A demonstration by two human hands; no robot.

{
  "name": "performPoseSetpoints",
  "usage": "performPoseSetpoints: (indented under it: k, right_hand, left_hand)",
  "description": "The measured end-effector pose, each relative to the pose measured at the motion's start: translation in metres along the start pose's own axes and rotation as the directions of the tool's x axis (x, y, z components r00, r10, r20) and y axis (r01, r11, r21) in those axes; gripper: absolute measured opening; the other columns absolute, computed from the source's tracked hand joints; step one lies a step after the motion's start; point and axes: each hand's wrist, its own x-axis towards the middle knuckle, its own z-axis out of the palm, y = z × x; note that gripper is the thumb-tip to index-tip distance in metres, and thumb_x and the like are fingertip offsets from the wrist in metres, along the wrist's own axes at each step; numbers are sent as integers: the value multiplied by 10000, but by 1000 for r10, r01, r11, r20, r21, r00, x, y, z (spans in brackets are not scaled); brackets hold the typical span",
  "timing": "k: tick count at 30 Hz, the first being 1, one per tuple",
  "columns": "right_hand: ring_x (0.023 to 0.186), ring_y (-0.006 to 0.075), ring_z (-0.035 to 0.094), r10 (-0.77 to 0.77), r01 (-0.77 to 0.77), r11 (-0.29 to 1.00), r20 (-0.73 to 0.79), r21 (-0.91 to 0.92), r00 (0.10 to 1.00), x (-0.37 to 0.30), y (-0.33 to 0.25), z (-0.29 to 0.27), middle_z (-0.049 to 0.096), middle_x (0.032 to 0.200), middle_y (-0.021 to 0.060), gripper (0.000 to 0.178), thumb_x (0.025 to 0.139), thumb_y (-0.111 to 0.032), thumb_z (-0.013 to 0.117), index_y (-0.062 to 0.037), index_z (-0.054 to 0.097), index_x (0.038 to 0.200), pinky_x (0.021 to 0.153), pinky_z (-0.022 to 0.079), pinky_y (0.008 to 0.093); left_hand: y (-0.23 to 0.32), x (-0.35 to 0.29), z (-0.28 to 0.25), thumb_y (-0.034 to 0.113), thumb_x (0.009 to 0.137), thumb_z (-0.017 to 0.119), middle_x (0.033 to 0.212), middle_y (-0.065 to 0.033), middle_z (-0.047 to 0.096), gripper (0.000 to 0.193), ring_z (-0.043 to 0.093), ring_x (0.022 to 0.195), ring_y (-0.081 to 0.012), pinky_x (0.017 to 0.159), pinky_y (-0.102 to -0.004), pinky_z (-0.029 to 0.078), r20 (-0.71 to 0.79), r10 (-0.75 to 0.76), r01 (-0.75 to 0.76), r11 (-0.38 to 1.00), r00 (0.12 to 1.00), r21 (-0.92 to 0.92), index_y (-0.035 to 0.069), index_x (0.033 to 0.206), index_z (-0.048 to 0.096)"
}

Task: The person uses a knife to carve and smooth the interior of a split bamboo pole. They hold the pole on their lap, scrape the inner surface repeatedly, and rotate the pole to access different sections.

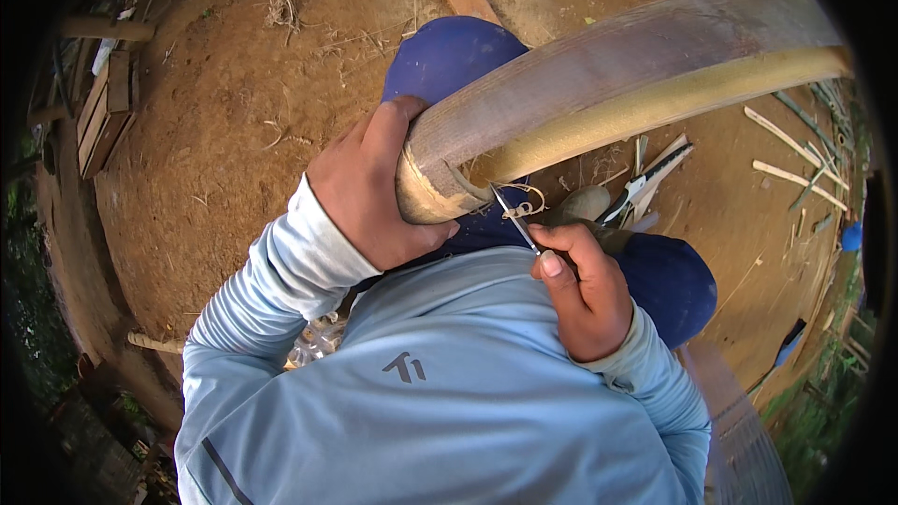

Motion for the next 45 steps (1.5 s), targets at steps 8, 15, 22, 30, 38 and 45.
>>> performPoseSetpoints:
  k: [8, 15, 22, 30, 38, 45]
  right_hand:
    - [953, 368, 723, 95, -95, 995, -9, 11, 995, 10, -8, 3, 702, 1036, 255, 220, 1055, -143, 547, 47, 578, 1162, 840, 551, 363]
    - [900, 368, 721, -53, 47, 996, -76, -78, 996, 19, 4, 7, 703, 1018, 240, 188, 1023, -118, 596, 41, 589, 1124, 803, 563, 379]
    - [870, 376, 714, -39, 33, 996, -78, -78, 996, 28, 1, 5, 698, 979, 228, 175, 1004, -110, 621, 35, 592, 1098, 761, 564, 389]
    - [824, 372, 708, 3, -8, 998, -77, -55, 997, 34, -5, 6, 690, 943, 214, 142, 1002, -100, 619, 17, 588, 1075, 716, 553, 389]
    - [795, 381, 701, -45, 40, 998, -101, -51, 994, 40, -5, 8, 683, 908, 209, 137, 995, -81, 613, 13, 597, 1093, 692, 542, 393]
    - [751, 374, 692, -106, 104, 994, -78, -37, 991, 67, -16, 15, 670, 841, 193, 152, 1009, -126, 606, -8, 610, 1105, 660, 529, 409]
  left_hand:
    - [6, 0, 7, 213, 580, 943, 1206, -222, 653, 951, 686, 1091, -403, 931, -434, 555, -48, -11, 14, 998, 999, 62, 6, 1369, 453]
    - [1, 4, 7, 197, 573, 949, 1201, -234, 648, 987, 696, 1074, -404, 907, -431, 573, -34, 17, -13, 995, 999, 101, -20, 1383, 429]
    - [-7, 7, 7, 208, 597, 953, 1172, -251, 654, 977, 707, 1046, -405, 880, -433, 581, -52, 81, -75, 991, 995, 108, -43, 1374, 417]
    - [-10, 10, 6, 198, 608, 945, 1141, -256, 666, 960, 712, 1032, -409, 878, -429, 578, -50, 79, -74, 993, 996, 97, -32, 1375, 414]
    - [-6, 10, 7, 201, 617, 911, 1109, -235, 654, 890, 698, 988, -408, 842, -426, 576, -73, 75, -68, 994, 994, 88, -21, 1343, 448]
    - [-10, 8, 10, 212, 618, 929, 1134, -245, 671, 940, 711, 1012, -415, 860, -439, 576, -41, 69, -65, 994, 997, 82, -12, 1372, 415]
